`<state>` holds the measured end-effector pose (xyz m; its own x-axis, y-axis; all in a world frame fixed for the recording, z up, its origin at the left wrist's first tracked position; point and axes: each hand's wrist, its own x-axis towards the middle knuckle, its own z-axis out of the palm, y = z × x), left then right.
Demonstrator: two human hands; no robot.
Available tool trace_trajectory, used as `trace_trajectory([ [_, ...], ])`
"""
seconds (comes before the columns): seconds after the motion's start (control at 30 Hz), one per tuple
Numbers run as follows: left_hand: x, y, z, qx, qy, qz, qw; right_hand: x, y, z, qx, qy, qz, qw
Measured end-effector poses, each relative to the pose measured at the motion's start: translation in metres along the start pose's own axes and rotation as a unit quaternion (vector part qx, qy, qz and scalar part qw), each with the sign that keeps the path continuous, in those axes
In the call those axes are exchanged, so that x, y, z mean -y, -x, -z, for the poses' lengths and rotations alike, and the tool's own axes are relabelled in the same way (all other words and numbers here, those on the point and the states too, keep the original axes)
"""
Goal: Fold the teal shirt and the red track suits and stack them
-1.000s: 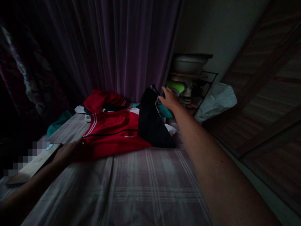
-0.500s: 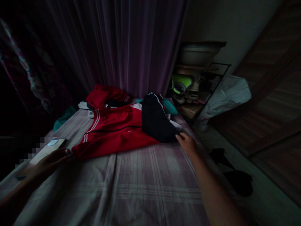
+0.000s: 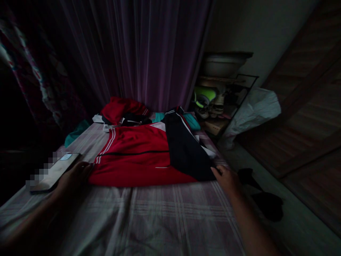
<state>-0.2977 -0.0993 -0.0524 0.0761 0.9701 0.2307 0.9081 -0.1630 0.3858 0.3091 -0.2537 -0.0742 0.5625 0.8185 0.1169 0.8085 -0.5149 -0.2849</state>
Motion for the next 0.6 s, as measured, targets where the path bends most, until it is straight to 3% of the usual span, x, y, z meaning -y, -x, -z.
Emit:
trace_trajectory([
  [0.13, -0.004, 0.003, 0.0, 0.002, -0.009, 0.053, 0.999, 0.005, 0.004, -0.001, 0.015, 0.072, 0.028, 0.997],
  [0.23, -0.008, 0.002, 0.003, -0.004, -0.004, 0.069, 0.998, 0.008, 0.004, 0.003, 0.028, 0.083, 0.007, 0.996],
  [0.4, -0.009, 0.0, 0.007, 0.052, 0.004, 0.083, 0.995, 0.016, 0.011, 0.003, 0.003, 0.087, -0.029, 0.996],
  [0.53, -0.015, -0.002, 0.013, 0.055, 0.02, 0.038, 0.998, 0.049, 0.014, 0.012, -0.094, 0.069, 0.064, 0.991],
  [0.6, -0.02, -0.004, 0.014, 0.05, 0.004, 0.002, 0.999, 0.077, 0.014, 0.015, -0.069, 0.013, 0.134, 0.988],
])
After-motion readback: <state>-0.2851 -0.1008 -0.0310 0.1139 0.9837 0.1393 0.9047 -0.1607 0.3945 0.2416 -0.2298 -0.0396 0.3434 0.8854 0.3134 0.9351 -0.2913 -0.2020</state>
